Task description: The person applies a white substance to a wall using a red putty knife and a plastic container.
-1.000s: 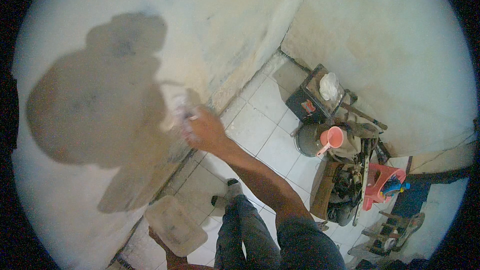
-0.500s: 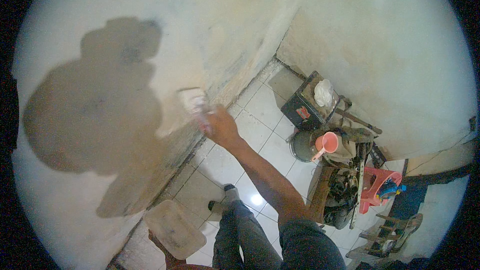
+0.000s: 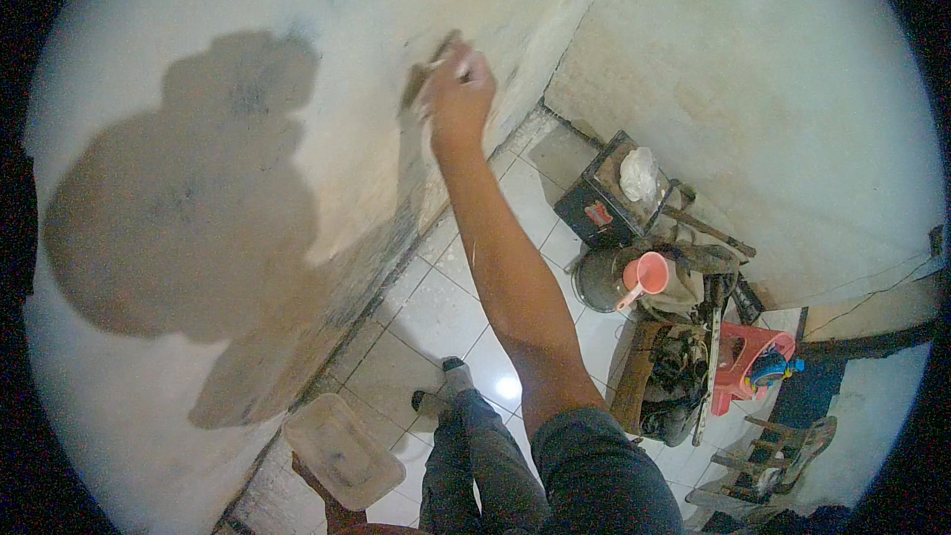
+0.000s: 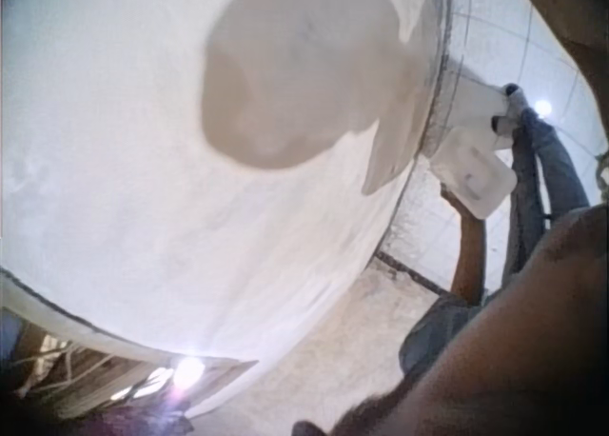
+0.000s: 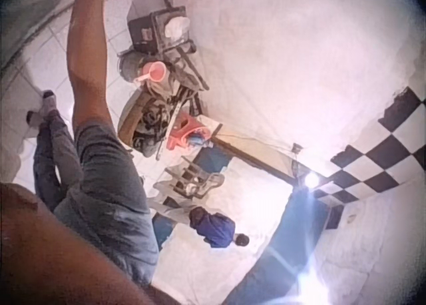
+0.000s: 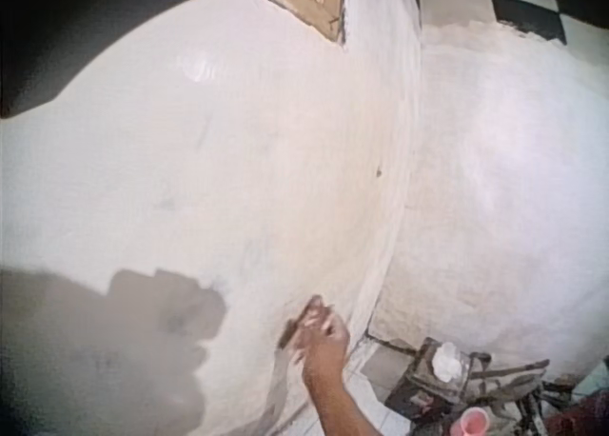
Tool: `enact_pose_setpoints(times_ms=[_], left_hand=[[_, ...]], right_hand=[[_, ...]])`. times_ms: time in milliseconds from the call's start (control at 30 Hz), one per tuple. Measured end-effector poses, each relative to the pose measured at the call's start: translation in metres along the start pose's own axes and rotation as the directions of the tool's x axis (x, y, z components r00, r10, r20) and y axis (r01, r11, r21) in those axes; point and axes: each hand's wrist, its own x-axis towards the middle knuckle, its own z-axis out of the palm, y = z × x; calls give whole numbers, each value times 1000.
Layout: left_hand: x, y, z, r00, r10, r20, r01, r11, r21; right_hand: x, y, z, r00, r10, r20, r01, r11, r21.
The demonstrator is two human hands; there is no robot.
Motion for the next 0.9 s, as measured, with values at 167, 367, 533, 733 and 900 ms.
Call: enact_pose_setpoints(times_ms=[167, 367, 533, 733, 900], left_hand=[[-18, 27, 54, 987, -145, -72, 123, 962, -245], [-12, 23, 55, 992, -76, -97, 52, 972, -229], [-19, 12, 57, 998, 56, -36, -60, 988, -144], [5, 1, 0, 999, 22, 47, -19, 998, -63], [-11, 11, 42, 986, 163, -35, -160, 985, 63]], right_hand=[[-111, 11, -18, 414, -547, 727, 897, 383, -223], [-151, 79, -84, 773, -379, 508, 631, 534, -562], [-92, 103, -61, 842, -428, 328, 529, 536, -658], [-125, 136, -40, 639, -358, 681, 769, 323, -552], [-153, 144, -86, 877, -325, 353, 480, 587, -652]])
